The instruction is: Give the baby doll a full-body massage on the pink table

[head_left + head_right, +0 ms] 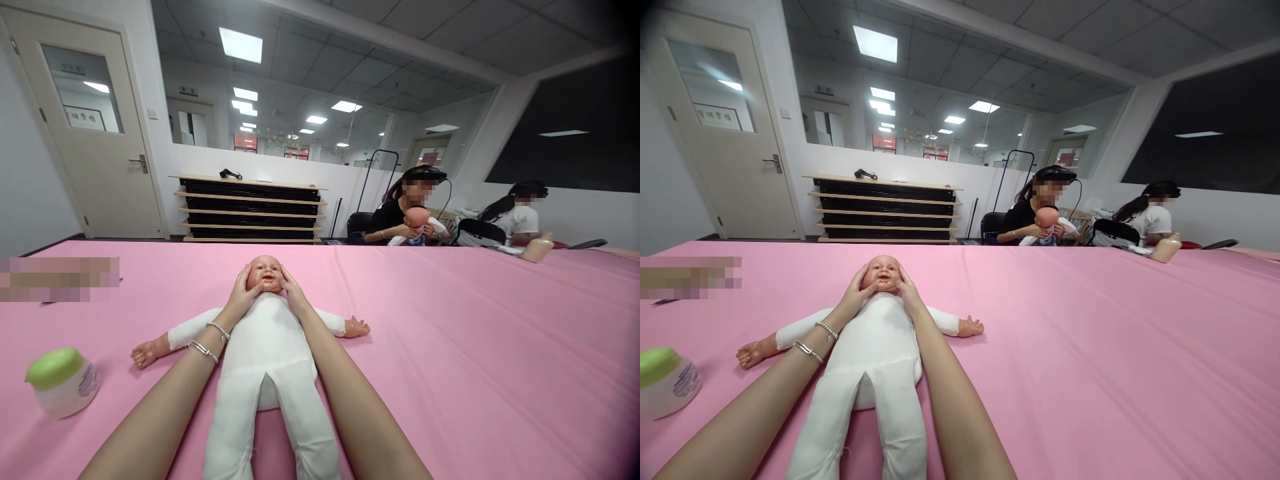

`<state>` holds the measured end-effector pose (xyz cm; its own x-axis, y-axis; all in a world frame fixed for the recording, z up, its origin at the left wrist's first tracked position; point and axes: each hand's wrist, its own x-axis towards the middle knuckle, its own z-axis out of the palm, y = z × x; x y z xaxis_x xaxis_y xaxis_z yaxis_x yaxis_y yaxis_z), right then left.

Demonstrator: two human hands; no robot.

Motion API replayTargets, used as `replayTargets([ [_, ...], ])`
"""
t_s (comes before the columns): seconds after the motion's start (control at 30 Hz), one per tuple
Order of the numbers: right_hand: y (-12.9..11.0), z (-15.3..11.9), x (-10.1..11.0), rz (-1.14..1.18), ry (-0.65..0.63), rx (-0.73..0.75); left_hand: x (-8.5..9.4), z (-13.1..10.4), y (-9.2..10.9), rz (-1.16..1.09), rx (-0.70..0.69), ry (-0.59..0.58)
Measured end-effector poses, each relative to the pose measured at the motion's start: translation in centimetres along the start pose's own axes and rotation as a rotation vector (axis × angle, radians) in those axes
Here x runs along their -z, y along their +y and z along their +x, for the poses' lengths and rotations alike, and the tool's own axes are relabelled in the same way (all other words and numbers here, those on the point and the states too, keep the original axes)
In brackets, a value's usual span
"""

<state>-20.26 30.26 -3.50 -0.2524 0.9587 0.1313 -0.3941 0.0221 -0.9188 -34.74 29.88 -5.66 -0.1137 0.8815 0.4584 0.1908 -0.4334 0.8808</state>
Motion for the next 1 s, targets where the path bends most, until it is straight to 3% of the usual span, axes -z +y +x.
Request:
replayTargets([
  [0.13, 0.1, 0.1, 0.2, -0.146, 0.027, 0.035, -0.1, 0.0, 0.4, 0.118, 0.031, 0.052],
  [0.3, 0.4, 0.4, 0.7, -0.019, -0.017, 0.024, 0.6, 0.5, -0.1, -0.052, 0.030, -0.008],
  [0.43, 0.9, 0.8, 0.4, -0.042, 0.001, 0.035, 0.8, 0.8, -0.3, -0.070, 0.007, -0.022],
  [0.57, 0.4, 0.2, 0.3, -0.205, 0.205, 0.140, 1.1, -0.1, 1.0, -0.054, 0.068, -0.022],
  [0.7, -0.9, -2.6, 1.0, -0.289, 0.354, 0.256, 2.6, -2.9, 2.3, 0.039, 0.094, 0.073],
  [0.87, -0.5, -8.3, 1.2, -0.274, 0.325, 0.155, 4.0, -7.6, 2.6, -0.019, 0.189, 0.016],
  [1.0, 0.3, -12.4, 0.6, -0.197, 0.311, 0.080, 4.5, -10.6, 2.7, -0.093, 0.250, 0.044],
])
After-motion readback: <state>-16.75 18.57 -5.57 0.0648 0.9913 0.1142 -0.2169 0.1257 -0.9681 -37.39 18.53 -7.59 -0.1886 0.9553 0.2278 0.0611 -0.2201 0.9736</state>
